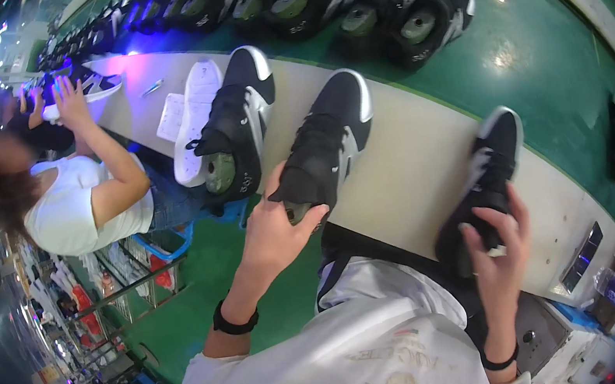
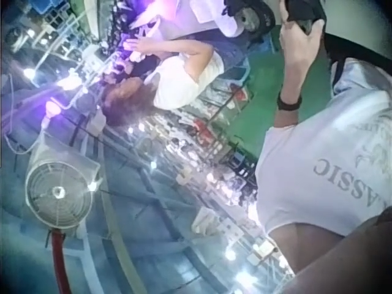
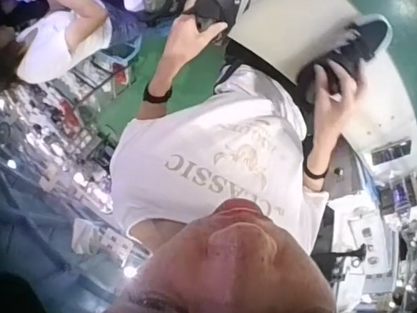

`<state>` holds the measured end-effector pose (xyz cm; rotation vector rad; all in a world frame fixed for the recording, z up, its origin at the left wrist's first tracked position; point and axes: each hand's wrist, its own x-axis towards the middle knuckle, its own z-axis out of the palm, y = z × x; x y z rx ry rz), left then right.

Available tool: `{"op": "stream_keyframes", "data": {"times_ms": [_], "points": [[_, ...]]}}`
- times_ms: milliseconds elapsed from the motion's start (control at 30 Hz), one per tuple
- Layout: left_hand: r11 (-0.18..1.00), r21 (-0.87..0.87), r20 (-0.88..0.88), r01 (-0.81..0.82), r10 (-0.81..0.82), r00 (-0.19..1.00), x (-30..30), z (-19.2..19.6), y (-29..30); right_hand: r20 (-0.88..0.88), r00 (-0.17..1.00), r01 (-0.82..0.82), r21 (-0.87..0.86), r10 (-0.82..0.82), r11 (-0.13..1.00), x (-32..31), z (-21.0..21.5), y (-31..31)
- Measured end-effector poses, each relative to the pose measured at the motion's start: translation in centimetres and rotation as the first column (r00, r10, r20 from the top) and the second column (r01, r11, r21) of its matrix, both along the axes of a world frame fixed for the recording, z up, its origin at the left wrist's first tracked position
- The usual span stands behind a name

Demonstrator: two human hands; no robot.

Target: Inspecting and preparing sneakers on a conveyor belt in a shoe factory.

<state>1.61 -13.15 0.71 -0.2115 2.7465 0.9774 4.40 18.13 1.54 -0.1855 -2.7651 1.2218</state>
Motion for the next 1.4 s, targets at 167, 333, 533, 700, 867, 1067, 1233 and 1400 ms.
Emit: {"op": "stream_keyframes", "data": {"times_ms": [167,333,533,700,867,1067,1233,1400], "points": [[0.991,0.131,-0.075,-0.019,0.029,0.997,-0.9,-0.1,0.1,-0.059,0.943,-0.326,0.003,0.326,0.945,-3.3,-0.9,-6.0],[0.961,0.249,-0.203,-0.123,0.176,0.963,-0.3,0.5,0.1,0.056,0.845,-0.471,-0.395,0.532,0.789,-8.0,1.9,-2.4],[0.992,-0.097,-0.596,0.083,-0.125,0.793,0.1,3.5,5.9,-0.279,0.902,0.355,0.049,-0.329,0.933,-17.5,-3.7,21.7],[0.844,-0.396,-0.305,0.362,-0.493,0.815,-0.9,1.8,10.3,-0.341,0.706,0.668,0.61,-0.621,0.425,-16.6,-6.7,40.5],[0.867,-0.357,-0.291,0.349,-0.458,0.84,-1.0,1.6,10.2,-0.19,0.64,0.687,0.574,-0.744,0.445,-14.8,-10.1,47.4],[0.877,-0.354,-0.317,0.325,-0.439,0.841,-2.1,2.1,10.3,-0.05,0.737,0.652,0.315,-0.674,0.69,-15.8,-10.5,47.5],[0.899,-0.322,-0.349,0.299,-0.406,0.845,-3.0,1.5,9.3,0.111,0.603,0.753,0.249,-0.79,0.609,-15.9,-9.3,42.2],[0.811,-0.482,-0.223,0.331,-0.479,0.849,-3.1,2.4,10.9,0.396,0.688,0.726,-0.348,-0.609,0.593,-12.4,-6.1,37.6]]}}
